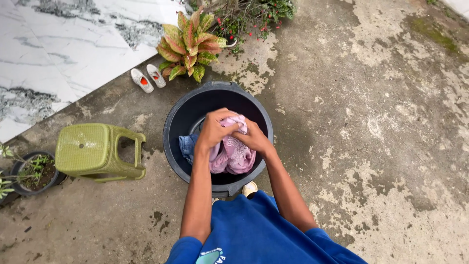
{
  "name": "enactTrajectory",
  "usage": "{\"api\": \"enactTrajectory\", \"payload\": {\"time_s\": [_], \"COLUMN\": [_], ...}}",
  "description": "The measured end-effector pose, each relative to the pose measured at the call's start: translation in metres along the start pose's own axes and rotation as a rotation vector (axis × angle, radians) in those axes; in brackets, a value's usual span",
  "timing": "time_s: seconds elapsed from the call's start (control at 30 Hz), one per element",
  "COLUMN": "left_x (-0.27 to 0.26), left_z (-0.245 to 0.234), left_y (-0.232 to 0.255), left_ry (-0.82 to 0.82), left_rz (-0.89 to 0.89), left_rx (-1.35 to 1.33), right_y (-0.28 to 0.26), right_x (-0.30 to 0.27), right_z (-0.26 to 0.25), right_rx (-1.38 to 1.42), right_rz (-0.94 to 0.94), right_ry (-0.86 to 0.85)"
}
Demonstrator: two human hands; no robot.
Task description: Hanging clothes on a drying rack using hangers.
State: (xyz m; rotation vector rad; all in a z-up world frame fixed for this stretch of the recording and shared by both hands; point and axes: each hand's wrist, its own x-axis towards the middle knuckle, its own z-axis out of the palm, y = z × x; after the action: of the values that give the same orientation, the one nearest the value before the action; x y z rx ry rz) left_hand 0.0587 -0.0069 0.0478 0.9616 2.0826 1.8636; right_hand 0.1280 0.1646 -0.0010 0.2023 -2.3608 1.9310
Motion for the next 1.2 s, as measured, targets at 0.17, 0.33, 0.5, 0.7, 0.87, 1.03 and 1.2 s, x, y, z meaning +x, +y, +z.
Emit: {"api": "enactTrajectory", "payload": {"time_s": [0.17,0.33,0.5,0.7,0.87,1.03,1.2], "left_x": [-0.001,-0.008,-0.02,0.001,0.013,0.025,0.034], "left_z": [0.006,0.004,0.007,0.0,0.005,-0.003,-0.002], "left_y": [0.003,-0.032,-0.087,-0.054,-0.037,-0.007,0.012], "left_ry": [0.045,0.143,0.11,0.324,0.413,0.459,0.375], "left_rz": [-0.06,-0.005,-0.322,-0.2,-0.056,-0.005,0.142], "left_rx": [-0.051,0.076,0.141,-0.013,0.059,0.113,0.061], "right_y": [0.007,0.018,0.033,0.045,0.023,0.028,0.02], "right_x": [-0.003,-0.002,-0.004,-0.005,-0.008,-0.013,-0.011], "right_z": [-0.002,-0.012,-0.021,-0.022,-0.012,-0.008,0.004], "right_rx": [-0.181,-0.214,-0.137,-0.231,-0.345,-0.42,-0.219], "right_rz": [0.002,-0.006,0.13,0.301,0.004,-0.013,-0.026], "right_ry": [0.141,0.324,0.416,0.366,0.358,0.354,0.095]}}
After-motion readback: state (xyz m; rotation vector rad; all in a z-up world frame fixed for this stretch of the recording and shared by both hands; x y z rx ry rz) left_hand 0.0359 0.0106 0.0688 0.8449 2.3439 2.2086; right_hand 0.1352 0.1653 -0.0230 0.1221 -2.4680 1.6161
